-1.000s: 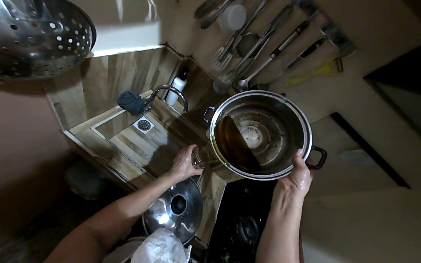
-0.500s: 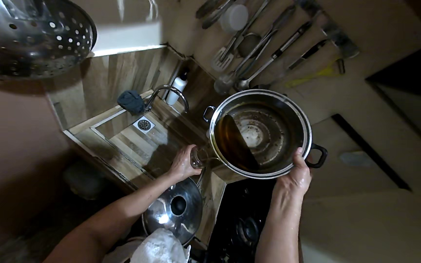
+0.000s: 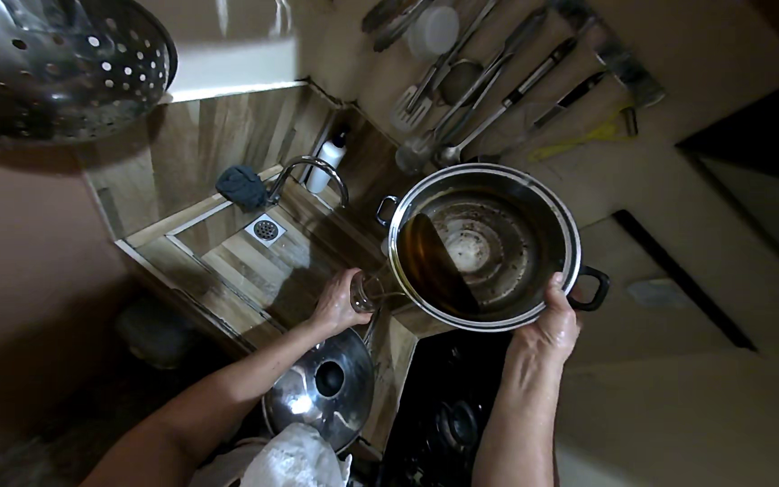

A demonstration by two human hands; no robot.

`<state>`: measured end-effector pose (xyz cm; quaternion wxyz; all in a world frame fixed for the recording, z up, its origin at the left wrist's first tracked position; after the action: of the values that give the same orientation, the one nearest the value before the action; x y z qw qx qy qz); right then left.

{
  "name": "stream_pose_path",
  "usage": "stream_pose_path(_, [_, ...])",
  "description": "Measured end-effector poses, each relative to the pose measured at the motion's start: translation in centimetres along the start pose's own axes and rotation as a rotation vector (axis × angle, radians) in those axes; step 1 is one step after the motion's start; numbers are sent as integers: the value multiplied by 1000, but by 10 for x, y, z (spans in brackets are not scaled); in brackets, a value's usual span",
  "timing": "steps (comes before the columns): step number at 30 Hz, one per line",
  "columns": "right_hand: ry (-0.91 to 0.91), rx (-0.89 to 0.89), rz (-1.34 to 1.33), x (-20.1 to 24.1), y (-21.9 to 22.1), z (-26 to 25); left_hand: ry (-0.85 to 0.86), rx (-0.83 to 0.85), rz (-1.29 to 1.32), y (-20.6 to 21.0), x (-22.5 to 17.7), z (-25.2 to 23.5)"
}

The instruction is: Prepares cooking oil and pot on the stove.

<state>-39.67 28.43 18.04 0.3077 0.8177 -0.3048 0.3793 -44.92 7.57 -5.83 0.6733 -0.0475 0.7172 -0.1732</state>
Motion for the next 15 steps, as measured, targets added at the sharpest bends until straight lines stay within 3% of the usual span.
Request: stream_pose_path(15, [-20,23,20,2,-1,2,18,11,30,-1,-4,4])
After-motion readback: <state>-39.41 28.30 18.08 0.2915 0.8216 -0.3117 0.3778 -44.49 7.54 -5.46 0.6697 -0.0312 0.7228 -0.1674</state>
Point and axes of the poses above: each hand's wrist, its own z-axis away from the middle knuckle, its own y-axis out of the palm, x = y × z, the point moved 1 cm from there along -z, towards the middle knuckle, and after that the axes turned 10 degrees about -y, right-handed, at the moved point
